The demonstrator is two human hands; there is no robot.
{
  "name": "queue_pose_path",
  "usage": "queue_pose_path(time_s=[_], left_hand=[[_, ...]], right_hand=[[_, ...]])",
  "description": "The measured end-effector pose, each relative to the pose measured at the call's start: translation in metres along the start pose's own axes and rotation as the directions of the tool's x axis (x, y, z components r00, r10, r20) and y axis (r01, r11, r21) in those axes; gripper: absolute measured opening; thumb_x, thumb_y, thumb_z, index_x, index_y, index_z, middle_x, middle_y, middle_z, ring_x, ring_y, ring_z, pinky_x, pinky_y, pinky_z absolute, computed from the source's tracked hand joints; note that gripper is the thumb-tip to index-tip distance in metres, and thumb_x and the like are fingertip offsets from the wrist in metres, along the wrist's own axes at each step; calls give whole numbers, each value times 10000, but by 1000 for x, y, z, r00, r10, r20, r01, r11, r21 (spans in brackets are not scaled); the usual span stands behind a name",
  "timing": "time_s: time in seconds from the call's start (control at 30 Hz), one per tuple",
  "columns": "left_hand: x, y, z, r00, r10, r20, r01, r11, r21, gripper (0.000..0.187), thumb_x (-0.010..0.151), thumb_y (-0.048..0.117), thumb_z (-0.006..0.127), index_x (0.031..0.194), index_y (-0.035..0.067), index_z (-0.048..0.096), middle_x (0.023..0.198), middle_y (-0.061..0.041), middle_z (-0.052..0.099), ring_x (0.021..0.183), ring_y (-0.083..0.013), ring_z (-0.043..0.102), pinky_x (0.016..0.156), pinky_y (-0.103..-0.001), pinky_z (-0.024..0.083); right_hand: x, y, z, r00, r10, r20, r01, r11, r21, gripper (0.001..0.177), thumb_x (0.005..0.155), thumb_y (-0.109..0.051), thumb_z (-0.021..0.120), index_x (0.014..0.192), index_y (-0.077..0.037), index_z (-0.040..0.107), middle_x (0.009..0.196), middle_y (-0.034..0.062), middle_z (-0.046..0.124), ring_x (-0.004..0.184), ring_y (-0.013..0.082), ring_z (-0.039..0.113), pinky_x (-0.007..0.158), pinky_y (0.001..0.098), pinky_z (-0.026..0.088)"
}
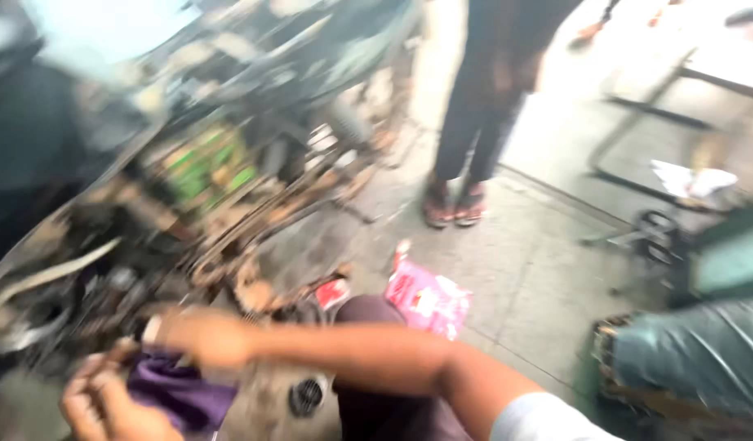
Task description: The person opens a small packet by hand, removes a component, and uses shears to cut open a second packet. They then squeeze the contents of the second packet onto the component.
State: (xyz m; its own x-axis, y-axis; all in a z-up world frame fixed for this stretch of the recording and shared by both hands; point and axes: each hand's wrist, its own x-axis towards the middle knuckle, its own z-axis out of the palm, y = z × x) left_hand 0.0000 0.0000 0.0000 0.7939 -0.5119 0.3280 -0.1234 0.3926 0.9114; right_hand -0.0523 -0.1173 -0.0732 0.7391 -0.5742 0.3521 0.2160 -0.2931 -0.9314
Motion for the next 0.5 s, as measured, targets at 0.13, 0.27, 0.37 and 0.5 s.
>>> queue_pose_path(time_s=[0.13,0.27,0.37,0.5], left_hand=[[-28,-33,42,893,-16,451,115,974,-194,726,1086,528,157,1530,-13,352,1611,-143,386,1522,-234,348,1267,-356,253],[-79,-27,62,720,368,588,-446,895,-14,737,1049,543,298,1535,-5,382,1599,-249,358,1513,-330,331,1231,-425,288],[-75,-60,51,644,429,633,-601,796,72,665,1040,518,425,1454,0,475,1452,-288,439,1362,-337,420,1141,-437,370],[-46,-121,30,930,-25,365,-41,984,171,438,1048,418,616,945,12,745,684,-120,688,563,-183,605,604,-333,467]], right_hand=[[-55,-72,2,898,-39,-438,151,963,224,648,1084,-428,480,1468,76,344,1378,291,533,1284,338,510,1053,412,398],[-82,-32,-48,730,405,-551,111,725,680,586,1057,-511,501,1214,32,655,1113,220,681,988,311,634,902,451,512],[-127,-79,-38,812,435,-388,160,474,866,642,998,-625,516,1315,-75,611,1244,99,656,1118,236,616,1011,420,471],[-203,-90,-32,915,402,-6,-163,383,909,669,923,-515,546,1466,-130,619,1346,24,745,1288,204,661,1153,358,470]])
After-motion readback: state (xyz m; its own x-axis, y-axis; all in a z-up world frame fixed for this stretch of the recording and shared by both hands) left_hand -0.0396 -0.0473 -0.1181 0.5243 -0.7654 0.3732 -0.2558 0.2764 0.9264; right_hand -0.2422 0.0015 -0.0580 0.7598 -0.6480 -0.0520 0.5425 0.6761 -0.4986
